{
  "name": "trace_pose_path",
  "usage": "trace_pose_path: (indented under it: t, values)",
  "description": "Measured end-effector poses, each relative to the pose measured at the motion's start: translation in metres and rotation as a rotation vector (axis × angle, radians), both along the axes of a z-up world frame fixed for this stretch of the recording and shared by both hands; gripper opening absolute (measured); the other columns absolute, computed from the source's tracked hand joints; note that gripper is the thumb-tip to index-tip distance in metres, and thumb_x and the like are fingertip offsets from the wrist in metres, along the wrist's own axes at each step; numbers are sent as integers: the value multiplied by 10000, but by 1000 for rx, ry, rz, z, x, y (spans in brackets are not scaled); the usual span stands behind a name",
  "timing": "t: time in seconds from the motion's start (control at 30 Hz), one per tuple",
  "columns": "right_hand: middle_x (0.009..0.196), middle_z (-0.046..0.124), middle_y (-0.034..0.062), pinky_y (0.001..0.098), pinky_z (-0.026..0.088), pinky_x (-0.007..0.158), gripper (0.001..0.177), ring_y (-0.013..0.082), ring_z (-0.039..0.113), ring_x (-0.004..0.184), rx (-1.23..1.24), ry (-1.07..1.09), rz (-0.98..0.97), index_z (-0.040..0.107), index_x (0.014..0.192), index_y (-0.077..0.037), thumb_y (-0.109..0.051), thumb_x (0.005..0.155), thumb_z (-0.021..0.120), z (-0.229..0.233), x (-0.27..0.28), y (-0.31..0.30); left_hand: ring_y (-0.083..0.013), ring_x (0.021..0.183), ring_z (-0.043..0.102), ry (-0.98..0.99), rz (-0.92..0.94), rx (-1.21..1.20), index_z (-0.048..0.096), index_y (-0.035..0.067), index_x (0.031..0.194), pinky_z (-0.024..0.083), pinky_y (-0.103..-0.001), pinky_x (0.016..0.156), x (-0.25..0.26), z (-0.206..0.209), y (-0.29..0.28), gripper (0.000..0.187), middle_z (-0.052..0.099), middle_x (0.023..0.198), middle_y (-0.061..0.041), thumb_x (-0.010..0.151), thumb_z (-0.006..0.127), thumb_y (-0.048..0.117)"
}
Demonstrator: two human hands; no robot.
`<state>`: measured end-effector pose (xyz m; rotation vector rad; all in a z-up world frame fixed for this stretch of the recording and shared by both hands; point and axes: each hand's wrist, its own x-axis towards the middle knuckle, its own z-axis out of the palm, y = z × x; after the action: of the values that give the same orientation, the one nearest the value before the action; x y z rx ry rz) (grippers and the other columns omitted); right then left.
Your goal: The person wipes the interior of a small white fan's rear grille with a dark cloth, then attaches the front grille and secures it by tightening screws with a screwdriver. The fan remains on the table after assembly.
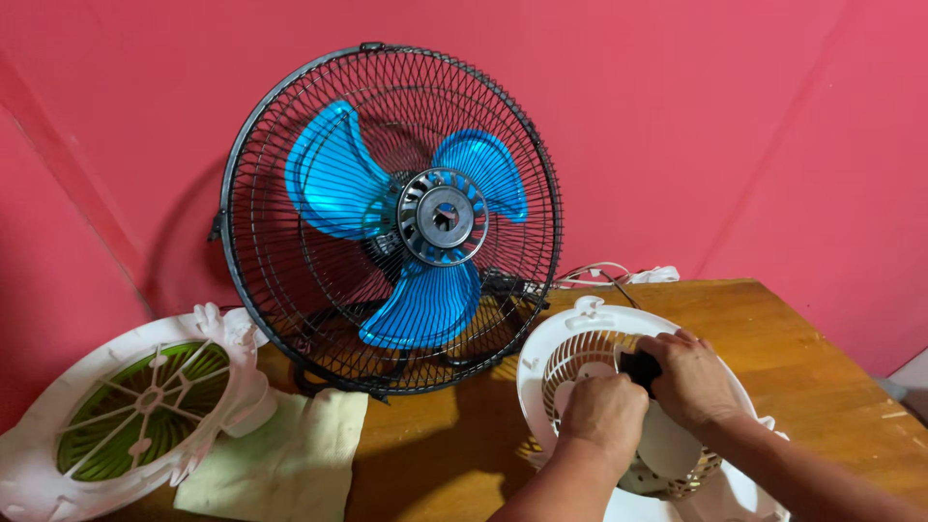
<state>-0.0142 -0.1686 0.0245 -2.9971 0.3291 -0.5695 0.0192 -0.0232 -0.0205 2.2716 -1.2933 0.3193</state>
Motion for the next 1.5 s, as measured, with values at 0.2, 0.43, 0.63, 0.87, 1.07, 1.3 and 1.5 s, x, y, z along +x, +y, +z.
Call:
trace_pose_path:
  t: [0.2,0.43,0.63,0.87,1.07,1.3,1.5]
  values:
    - [922,739,203,497,558,821,361,415,705,926,222,95,-122,748,1071,-191,-125,717,721,0,9,1,-368,836,747,30,4,56,799,49,873,601,-461,755,1,-2,5,178,751,865,-190,882,621,55]
    - [938,741,193,503,546,834,294,400,702,953,148,90,-169,713,1044,-162,-149,752,730,0,12,5,-365,850,743,9,-1,7,797,38,848,597,-458,775,-3,-1,4,177,746,876,-188,859,621,44]
    - [1006,739,163,492,539,865,302,397,688,993,117,75,-92,713,1042,-167,-140,742,713,4,0,2,-373,845,745,26,8,-7,795,30,847,598,-469,741,-6,5,7,190,749,916,-194,871,606,33]
    - [967,801,210,457,615,811,498,341,776,868,412,123,-386,697,1321,-241,-183,826,683,16,-19,-35,-381,1053,687,338,15,103,762,14,1007,543,-483,917,-19,42,32,177,694,1190,-230,906,658,115]
    - [1003,759,189,437,580,783,509,319,722,860,594,18,-534,705,1381,-227,-232,873,665,7,-108,-112,-468,1380,423,279,285,-411,645,27,1323,364,-527,1119,-48,39,94,569,399,1558,-275,768,770,56]
    - [1029,734,167,438,563,796,441,296,699,866,1413,60,-496,649,1357,-158,-236,930,570,-72,-133,-160,-336,1222,544,1341,519,-611,569,103,1366,442,-482,1001,-63,7,109,518,549,1393,-160,868,685,187]
    - [1051,713,147,439,548,807,400,276,680,872,1711,41,-464,602,1338,-100,-239,980,490,-121,-130,-195,-213,966,705,1598,340,-721,667,182,1272,529,-428,834,-38,-17,84,321,761,1162,-50,968,581,240]
